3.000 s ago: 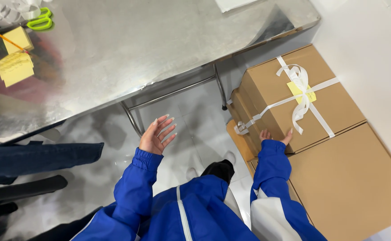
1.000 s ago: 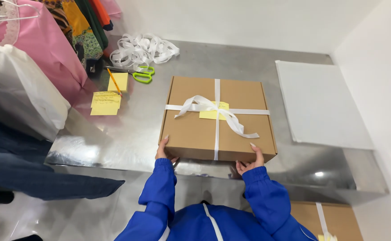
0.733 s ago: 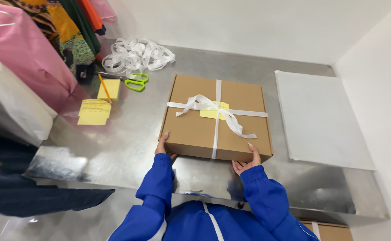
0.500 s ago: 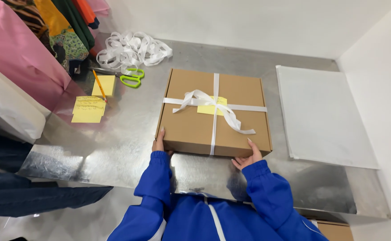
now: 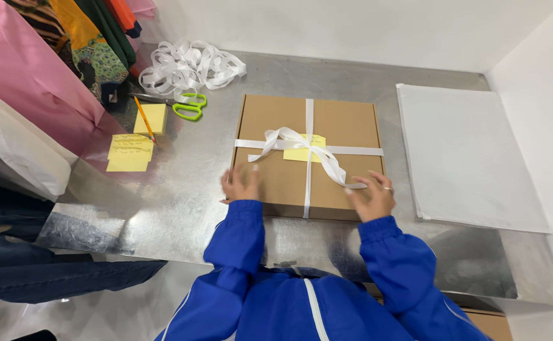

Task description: The person removes a white ribbon from a cardboard box and opens it to reveal a brown garment wrapped in plastic. They take the garment out, place it on a metal hanger, and hang it on a clothing rack. The person then folds the plastic wrap and places it on the table before closing the empty box.

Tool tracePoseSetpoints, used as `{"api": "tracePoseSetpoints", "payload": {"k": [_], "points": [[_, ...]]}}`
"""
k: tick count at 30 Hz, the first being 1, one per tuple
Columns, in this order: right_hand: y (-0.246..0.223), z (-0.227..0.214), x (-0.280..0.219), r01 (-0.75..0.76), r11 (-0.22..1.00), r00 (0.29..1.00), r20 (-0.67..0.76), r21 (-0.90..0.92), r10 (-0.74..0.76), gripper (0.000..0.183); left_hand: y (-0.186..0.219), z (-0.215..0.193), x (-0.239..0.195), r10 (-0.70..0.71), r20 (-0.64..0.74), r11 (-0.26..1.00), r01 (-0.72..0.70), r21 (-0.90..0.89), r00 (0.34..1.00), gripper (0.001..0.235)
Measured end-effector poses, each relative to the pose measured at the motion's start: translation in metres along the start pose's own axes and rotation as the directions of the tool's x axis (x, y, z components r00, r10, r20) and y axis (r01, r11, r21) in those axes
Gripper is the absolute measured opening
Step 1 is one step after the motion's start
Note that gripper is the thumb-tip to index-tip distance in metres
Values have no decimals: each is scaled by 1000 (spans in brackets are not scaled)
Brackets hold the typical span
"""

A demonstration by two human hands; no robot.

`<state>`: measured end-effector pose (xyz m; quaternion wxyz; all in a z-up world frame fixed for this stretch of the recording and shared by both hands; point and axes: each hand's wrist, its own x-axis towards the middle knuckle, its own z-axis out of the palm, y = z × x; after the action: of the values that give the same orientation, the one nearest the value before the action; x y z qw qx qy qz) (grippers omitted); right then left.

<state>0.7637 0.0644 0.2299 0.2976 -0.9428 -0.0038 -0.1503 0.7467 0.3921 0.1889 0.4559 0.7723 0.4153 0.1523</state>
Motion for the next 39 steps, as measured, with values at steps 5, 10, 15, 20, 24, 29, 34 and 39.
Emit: {"api": "tracePoseSetpoints", "payload": {"k": [5, 10, 15, 20, 24, 29, 34, 39], "points": [[-44, 19, 23, 153, 976, 987, 80, -156, -142, 37, 56, -13, -27, 296, 121, 952, -302, 37, 947, 46], [-32, 52, 43, 182, 952, 983, 62, -245, -172, 20, 47, 16, 1, 439, 215, 894, -448, -7, 873, 61], [-34, 39, 37, 103, 994, 992, 63, 24, -105, 19, 36, 35, 24, 468, 270, 855, -509, 103, 841, 42], [-56, 4, 38, 197, 928, 970, 71, 317, -230, 12, 21, 63, 29, 485, 275, 868, -495, -37, 830, 33], [-60, 9, 36, 360, 828, 909, 36, 429, -414, 12, 32, 63, 8, 556, 263, 831, -520, -200, 788, 14], [-88, -12, 18, 366, 795, 876, 110, 483, -470, 12, 47, 73, -21, 460, 392, 880, -349, -323, 797, 25], [-95, -30, 16, 322, 762, 842, 199, 562, -502, 11, 56, 93, -29, 272, 601, 914, -6, -406, 752, 38], [-102, -44, 19, 340, 586, 720, 197, 735, -665, 8, 70, 81, -29, 234, 613, 946, -31, -323, 754, 34]]}}
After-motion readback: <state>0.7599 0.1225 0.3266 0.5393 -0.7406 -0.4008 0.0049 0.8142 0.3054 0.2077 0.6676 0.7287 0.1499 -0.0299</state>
